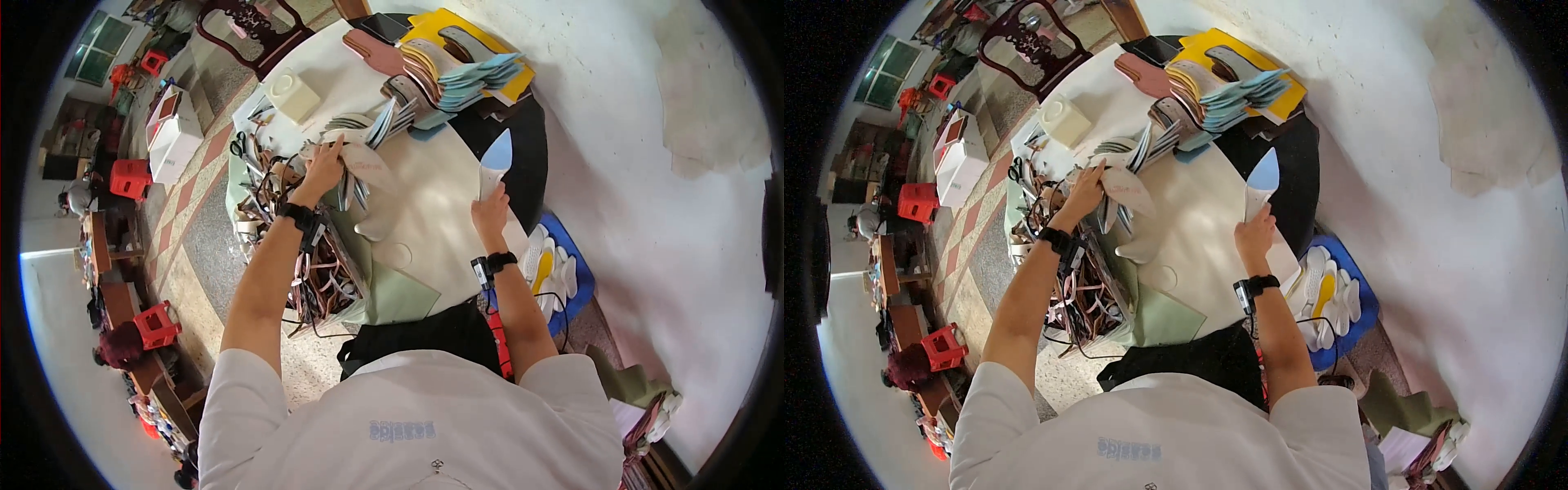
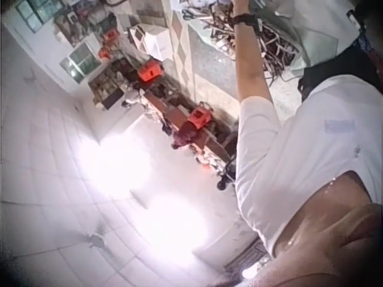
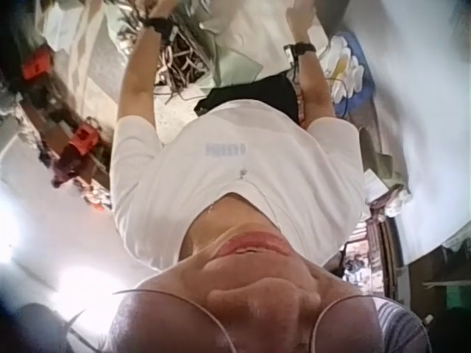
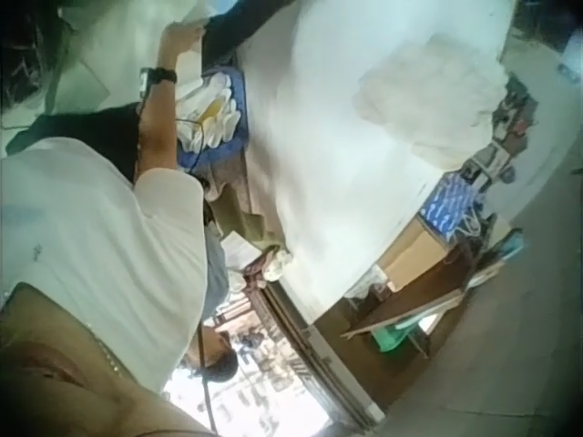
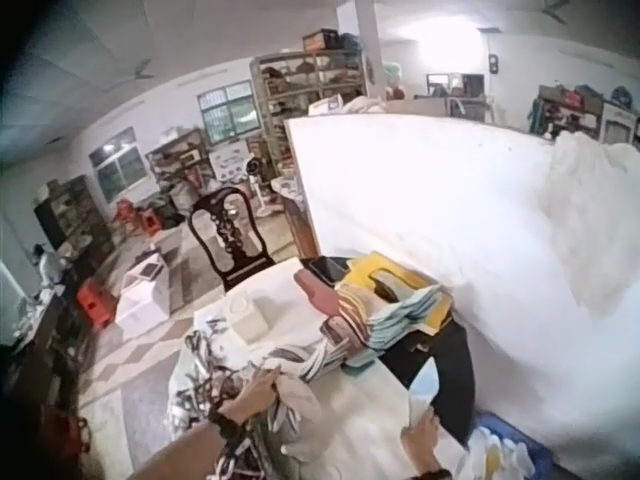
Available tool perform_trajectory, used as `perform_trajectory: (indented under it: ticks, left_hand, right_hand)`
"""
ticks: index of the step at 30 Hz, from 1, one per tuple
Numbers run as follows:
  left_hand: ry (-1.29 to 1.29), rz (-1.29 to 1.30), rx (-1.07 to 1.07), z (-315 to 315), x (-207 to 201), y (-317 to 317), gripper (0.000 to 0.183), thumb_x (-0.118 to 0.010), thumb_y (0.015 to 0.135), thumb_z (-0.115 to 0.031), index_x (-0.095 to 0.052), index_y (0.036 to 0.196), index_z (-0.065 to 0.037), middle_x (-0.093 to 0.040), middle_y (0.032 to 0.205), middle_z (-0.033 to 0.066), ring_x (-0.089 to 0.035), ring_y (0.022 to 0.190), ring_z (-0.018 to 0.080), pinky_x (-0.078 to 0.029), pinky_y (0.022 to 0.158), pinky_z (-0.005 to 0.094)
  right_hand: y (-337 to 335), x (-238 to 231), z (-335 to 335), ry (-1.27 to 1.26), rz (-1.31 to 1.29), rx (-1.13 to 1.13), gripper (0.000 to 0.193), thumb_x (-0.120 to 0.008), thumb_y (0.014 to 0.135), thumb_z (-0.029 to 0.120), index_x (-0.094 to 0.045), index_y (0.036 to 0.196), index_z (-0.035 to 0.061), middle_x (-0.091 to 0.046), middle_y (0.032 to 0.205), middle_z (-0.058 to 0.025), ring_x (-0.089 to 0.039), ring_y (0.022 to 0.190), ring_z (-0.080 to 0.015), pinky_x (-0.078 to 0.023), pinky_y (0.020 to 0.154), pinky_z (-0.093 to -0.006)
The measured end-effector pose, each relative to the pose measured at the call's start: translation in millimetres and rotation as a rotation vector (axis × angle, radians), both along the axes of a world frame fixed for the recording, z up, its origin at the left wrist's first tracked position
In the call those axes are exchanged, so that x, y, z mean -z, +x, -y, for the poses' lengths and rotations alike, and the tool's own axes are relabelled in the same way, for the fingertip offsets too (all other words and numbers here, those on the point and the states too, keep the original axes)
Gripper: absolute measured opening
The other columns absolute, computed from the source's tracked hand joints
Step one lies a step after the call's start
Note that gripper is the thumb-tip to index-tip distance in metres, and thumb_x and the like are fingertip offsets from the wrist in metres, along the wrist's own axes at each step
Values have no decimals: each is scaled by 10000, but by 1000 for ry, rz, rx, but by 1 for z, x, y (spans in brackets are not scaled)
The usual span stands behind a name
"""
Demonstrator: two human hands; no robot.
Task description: Applying black lining or tape to shoe insoles and organizing components.
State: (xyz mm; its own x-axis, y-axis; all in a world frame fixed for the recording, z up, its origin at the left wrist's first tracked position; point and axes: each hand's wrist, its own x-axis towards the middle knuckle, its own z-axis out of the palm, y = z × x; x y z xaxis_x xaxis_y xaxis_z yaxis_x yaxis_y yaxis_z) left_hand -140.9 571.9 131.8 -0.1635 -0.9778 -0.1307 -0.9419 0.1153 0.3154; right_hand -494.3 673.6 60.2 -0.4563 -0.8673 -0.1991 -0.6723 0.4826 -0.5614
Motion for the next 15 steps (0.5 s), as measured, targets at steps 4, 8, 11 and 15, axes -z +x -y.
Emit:
perform_trajectory:
  ticks: [4, 8, 11, 15]
  left_hand:
    - [-12, -273, -39, -6, -22, 5, 541, -580, 779, -89, -472, 1309, -74, -496, 1258, 226, -478, 1139, 418, -384, 976, 455]
    - [-137, -320, -135, -35, -60, -10, 464, -629, 765, -117, -550, 1214, -34, -581, 1155, 226, -566, 1038, 376, -449, 898, 405]
    - [-79, -448, -198, -72, -96, -30, 376, -635, 788, -101, -594, 1151, -14, -637, 1064, 193, -623, 956, 317, -483, 820, 353]
    - [-70, -511, -176, -124, -153, -63, 326, -610, 811, -17, -600, 1136, -1, -649, 1067, 150, -631, 962, 243, -479, 815, 304]
  right_hand:
    - [-15, 3, 0, -129, 103, 61, 699, -608, 719, 100, -269, 1326, 26, -464, 1089, -254, -526, 981, -437, -448, 845, -493]
    - [-31, -3, 18, -190, 64, 56, 700, -627, 710, 120, -277, 1308, 25, -465, 1095, -277, -525, 970, -454, -451, 838, -496]
    - [-40, -3, 36, -187, 38, 30, 698, -626, 714, 127, -278, 1308, 10, -457, 1119, -298, -522, 973, -459, -453, 846, -490]
    - [-47, 7, 58, -232, 80, 86, 703, -633, 723, 142, -281, 1307, -32, -446, 1155, -310, -512, 990, -462, -445, 870, -488]
